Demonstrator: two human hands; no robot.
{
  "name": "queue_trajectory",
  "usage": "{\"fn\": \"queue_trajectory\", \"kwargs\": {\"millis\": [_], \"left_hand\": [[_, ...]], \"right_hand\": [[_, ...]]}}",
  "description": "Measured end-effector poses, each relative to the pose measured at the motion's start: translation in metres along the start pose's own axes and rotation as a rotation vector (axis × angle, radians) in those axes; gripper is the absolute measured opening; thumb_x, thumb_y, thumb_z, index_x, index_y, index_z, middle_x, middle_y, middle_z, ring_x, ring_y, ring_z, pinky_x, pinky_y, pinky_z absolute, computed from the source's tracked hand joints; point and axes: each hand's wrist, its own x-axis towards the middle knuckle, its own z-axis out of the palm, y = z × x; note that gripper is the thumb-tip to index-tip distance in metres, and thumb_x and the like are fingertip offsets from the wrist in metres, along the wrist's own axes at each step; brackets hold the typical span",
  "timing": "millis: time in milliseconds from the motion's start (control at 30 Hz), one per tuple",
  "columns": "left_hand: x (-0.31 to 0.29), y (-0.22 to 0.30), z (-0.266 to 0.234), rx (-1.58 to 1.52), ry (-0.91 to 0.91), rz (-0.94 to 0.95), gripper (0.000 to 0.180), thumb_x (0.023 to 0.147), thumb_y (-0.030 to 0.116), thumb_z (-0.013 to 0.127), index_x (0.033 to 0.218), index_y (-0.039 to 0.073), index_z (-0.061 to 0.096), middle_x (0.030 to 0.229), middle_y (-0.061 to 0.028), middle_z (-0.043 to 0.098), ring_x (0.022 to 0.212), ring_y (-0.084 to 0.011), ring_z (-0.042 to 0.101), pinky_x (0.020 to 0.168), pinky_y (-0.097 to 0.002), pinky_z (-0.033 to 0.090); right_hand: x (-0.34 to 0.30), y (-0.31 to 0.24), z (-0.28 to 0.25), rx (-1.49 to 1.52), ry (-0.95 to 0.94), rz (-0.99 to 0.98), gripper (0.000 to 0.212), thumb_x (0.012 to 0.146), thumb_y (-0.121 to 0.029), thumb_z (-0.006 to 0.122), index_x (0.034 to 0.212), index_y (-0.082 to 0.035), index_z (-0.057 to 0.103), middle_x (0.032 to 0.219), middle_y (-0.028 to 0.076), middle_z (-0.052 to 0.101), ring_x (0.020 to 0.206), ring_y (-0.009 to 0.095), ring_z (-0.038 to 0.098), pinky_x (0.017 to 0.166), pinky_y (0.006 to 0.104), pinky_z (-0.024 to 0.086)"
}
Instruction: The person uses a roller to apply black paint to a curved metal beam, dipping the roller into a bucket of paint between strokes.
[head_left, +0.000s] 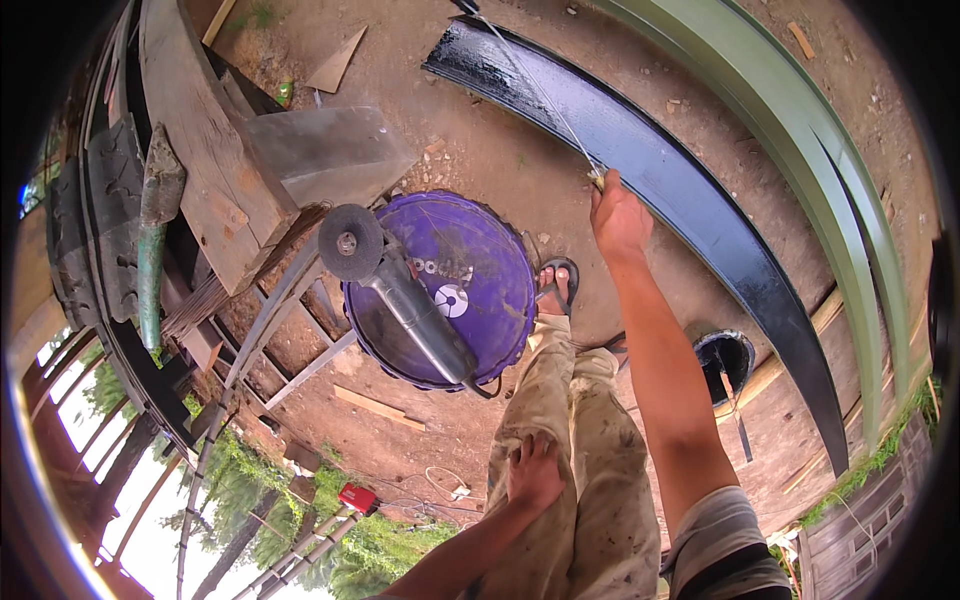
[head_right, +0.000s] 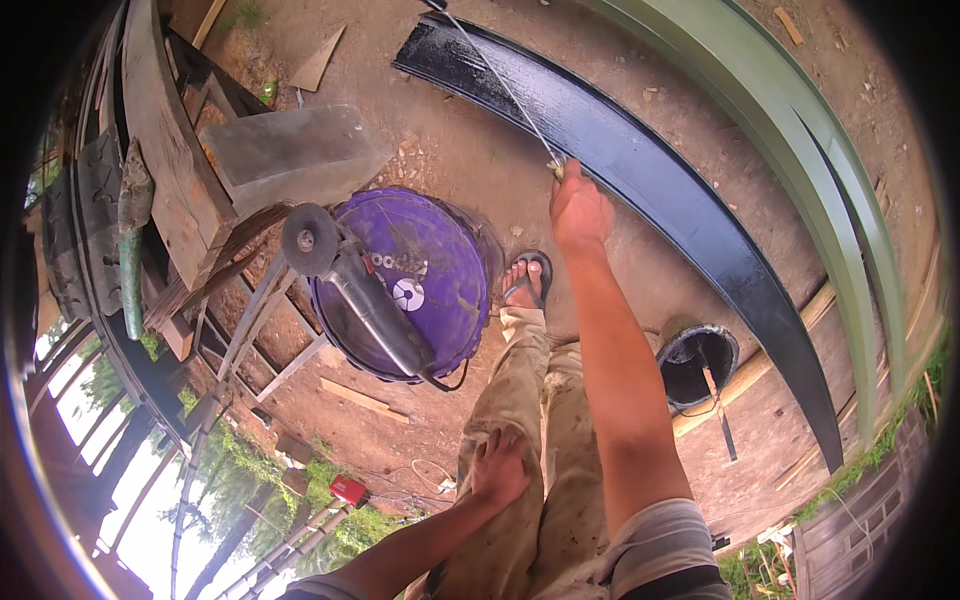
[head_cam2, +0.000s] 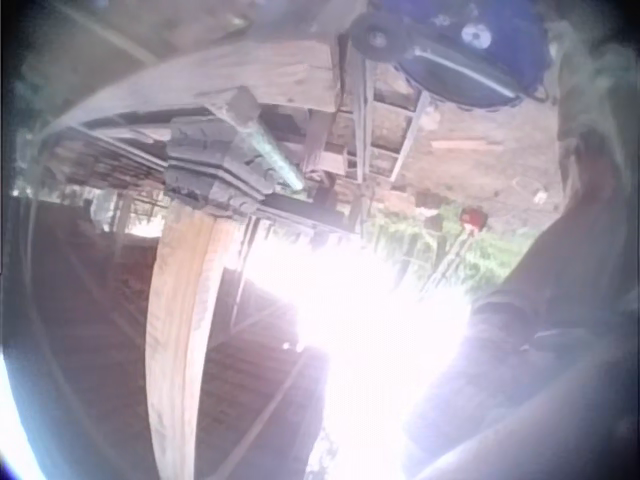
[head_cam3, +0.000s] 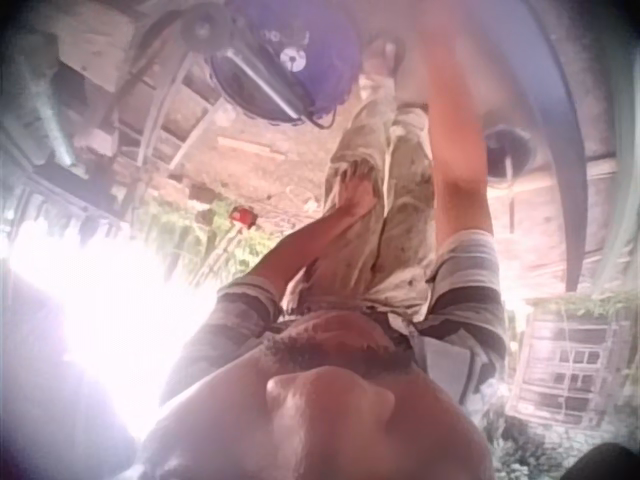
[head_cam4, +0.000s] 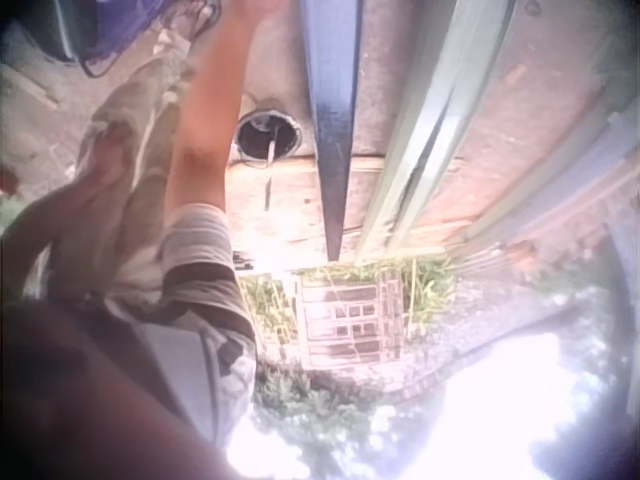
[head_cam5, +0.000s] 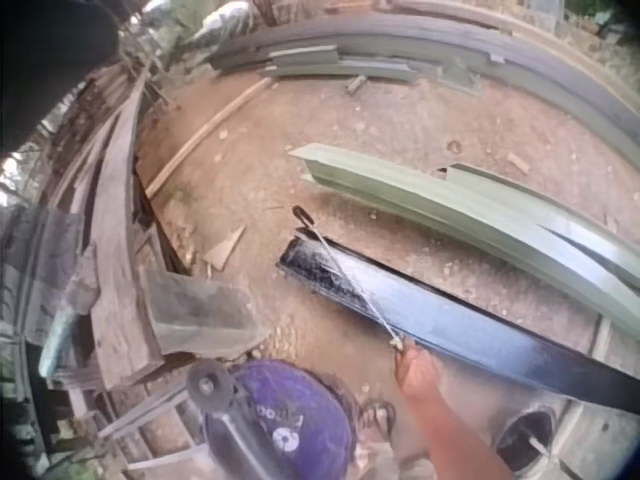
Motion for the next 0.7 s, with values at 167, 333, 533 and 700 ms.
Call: {"fn": "queue_trajectory", "kwargs": {"millis": [167,333,533,700], "left_hand": [[0.001,0.006,-0.008,0.081,-0.101,-0.035,0.069,0.073,0.027,0.079,0.136,0.008,0.058,0.145,-0.014,0.048,0.142,-0.0353,0.039,0.111,-0.0524,0.04],[0.001,0.006,-0.003,0.069,-0.043,-0.022,0.065,0.073,0.026,0.078,0.133,0.008,0.06,0.147,-0.0149,0.047,0.142,-0.0364,0.039,0.11,-0.0534,0.04],[0.002,0.005,0.01,0.133,-0.038,0.001,0.07,0.073,0.026,0.079,0.137,0.009,0.056,0.148,-0.0155,0.046,0.141,-0.0363,0.04,0.11,-0.0531,0.039],[0.002,0.003,0.01,0.118,-0.029,0.001,0.07,0.073,0.025,0.078,0.137,0.008,0.056,0.147,-0.0155,0.046,0.141,-0.0362,0.04,0.11,-0.053,0.039]], "right_hand": [[-0.053,0.088,-0.001,-0.008,0.042,0.205,0.03,0.101,-0.032,0.058,0.119,-0.008,0.057,0.094,0.025,0.073,0.089,0.046,0.071,0.077,0.0571,0.055],[-0.09,0.123,-0.004,-0.016,0.019,0.089,0.028,0.101,-0.033,0.059,0.116,-0.01,0.057,0.092,0.024,0.073,0.087,0.047,0.07,0.074,0.0585,0.053],[-0.069,0.092,-0.006,-0.006,-0.005,0.011,0.025,0.1,-0.031,0.06,0.11,-0.008,0.055,0.096,0.022,0.073,0.087,0.047,0.07,0.075,0.0576,0.053],[-0.084,0.13,-0.006,-0.006,0.001,0.086,0.026,0.1,-0.031,0.061,0.111,-0.009,0.054,0.097,0.022,0.073,0.088,0.047,0.07,0.076,0.0565,0.054]]}}
